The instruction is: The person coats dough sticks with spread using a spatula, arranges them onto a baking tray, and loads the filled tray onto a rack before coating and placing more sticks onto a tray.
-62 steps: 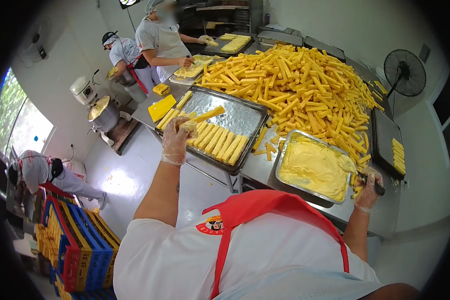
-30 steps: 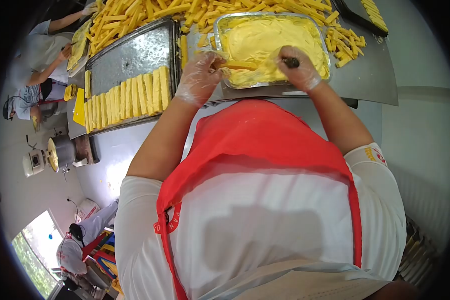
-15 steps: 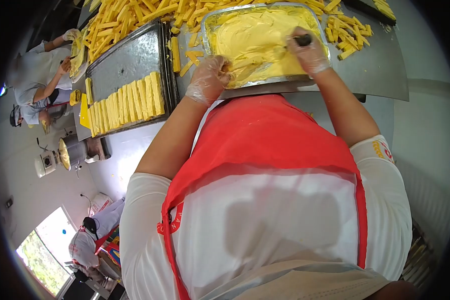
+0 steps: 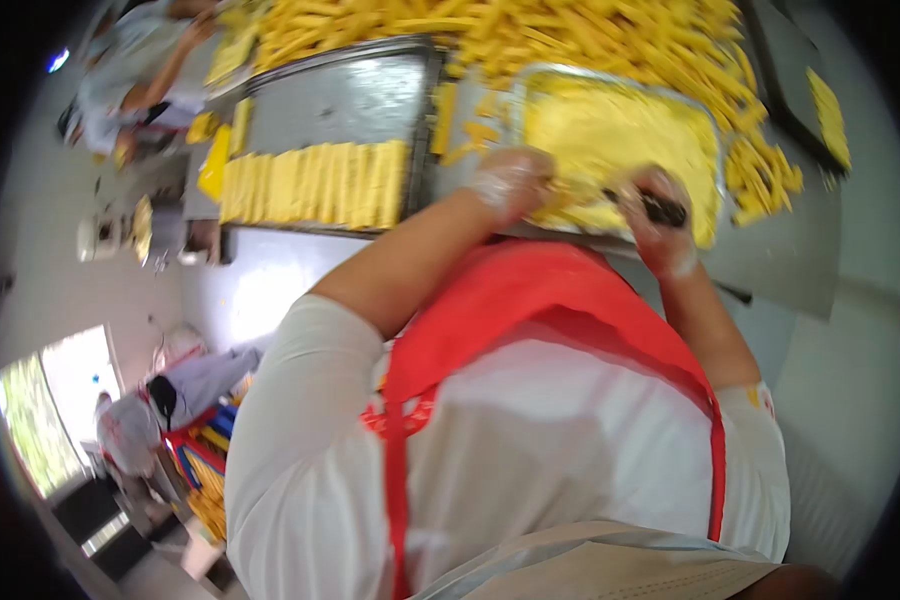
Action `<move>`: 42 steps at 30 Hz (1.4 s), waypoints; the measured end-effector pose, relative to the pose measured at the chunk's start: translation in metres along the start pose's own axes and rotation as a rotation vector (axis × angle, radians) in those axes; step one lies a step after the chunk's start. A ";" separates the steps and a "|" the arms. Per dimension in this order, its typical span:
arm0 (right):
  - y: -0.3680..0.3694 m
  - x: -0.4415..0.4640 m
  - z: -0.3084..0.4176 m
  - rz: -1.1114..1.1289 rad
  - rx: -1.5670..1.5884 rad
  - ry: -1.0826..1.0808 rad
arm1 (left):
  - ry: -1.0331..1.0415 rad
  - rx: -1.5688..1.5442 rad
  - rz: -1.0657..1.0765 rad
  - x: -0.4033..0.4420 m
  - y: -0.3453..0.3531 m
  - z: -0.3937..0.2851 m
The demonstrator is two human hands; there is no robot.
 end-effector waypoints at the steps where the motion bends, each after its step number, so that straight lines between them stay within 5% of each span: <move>1: 0.006 -0.004 -0.011 -0.024 0.000 -0.037 | -0.009 -0.047 -0.039 0.000 0.000 0.005; 5: -0.006 -0.014 -0.076 -0.026 -0.078 0.157 | 0.065 -0.176 -0.198 -0.042 -0.040 0.027; 7: -0.014 -0.016 -0.076 0.003 -0.147 0.172 | 0.080 -0.026 -0.482 -0.072 -0.074 0.057; 10: -0.013 -0.021 -0.090 -0.028 -0.074 0.251 | -0.199 0.039 -0.722 -0.143 -0.149 0.144; 11: -0.012 -0.018 -0.089 -0.024 -0.079 0.243 | -0.215 0.278 -0.816 -0.168 -0.167 0.174; 12: -0.009 -0.016 -0.087 -0.001 -0.075 0.244 | -0.472 0.013 -0.900 -0.191 -0.188 0.203; 14: -0.003 -0.009 -0.076 0.000 -0.055 0.259 | -0.590 0.479 -0.932 -0.227 -0.207 0.275; 17: 0.004 -0.003 -0.075 0.026 -0.068 0.320 | -0.739 0.385 -0.955 -0.258 -0.221 0.365; 18: 0.004 -0.002 -0.073 0.022 -0.075 0.318 | -0.927 0.427 -0.810 -0.264 -0.215 0.398; 19: 0.006 -0.002 -0.073 0.017 -0.057 0.362 | -1.108 0.464 -0.652 -0.266 -0.210 0.414; 22: 0.007 -0.002 -0.069 -0.003 -0.077 0.357 | -1.146 0.564 -0.628 -0.263 -0.210 0.406; 28: 0.009 -0.002 -0.052 -0.011 -0.205 0.273 | -0.643 0.567 -0.729 -0.108 -0.235 0.358; 31: 0.012 0.000 -0.051 0.001 -0.273 0.243 | -0.587 0.493 -0.651 -0.023 -0.237 0.335; 33: 0.011 0.003 -0.048 0.002 -0.327 0.236 | -0.797 0.531 -0.180 0.015 -0.218 0.343; 38: 0.007 0.002 -0.040 -0.014 -0.361 0.205 | -0.687 0.466 -0.369 0.027 -0.224 0.447; 42: -0.001 0.004 -0.014 -0.036 -0.276 0.169 | -0.400 0.471 -0.408 -0.017 -0.289 0.292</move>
Point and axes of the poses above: each hand's wrist, its own x-axis towards the middle knuckle, its own y-axis out of the palm, z = x × y, the point moved 7 cm from there along x, towards the middle knuckle, and after that the axes turned 8 degrees about y, right-handed, at the moved point
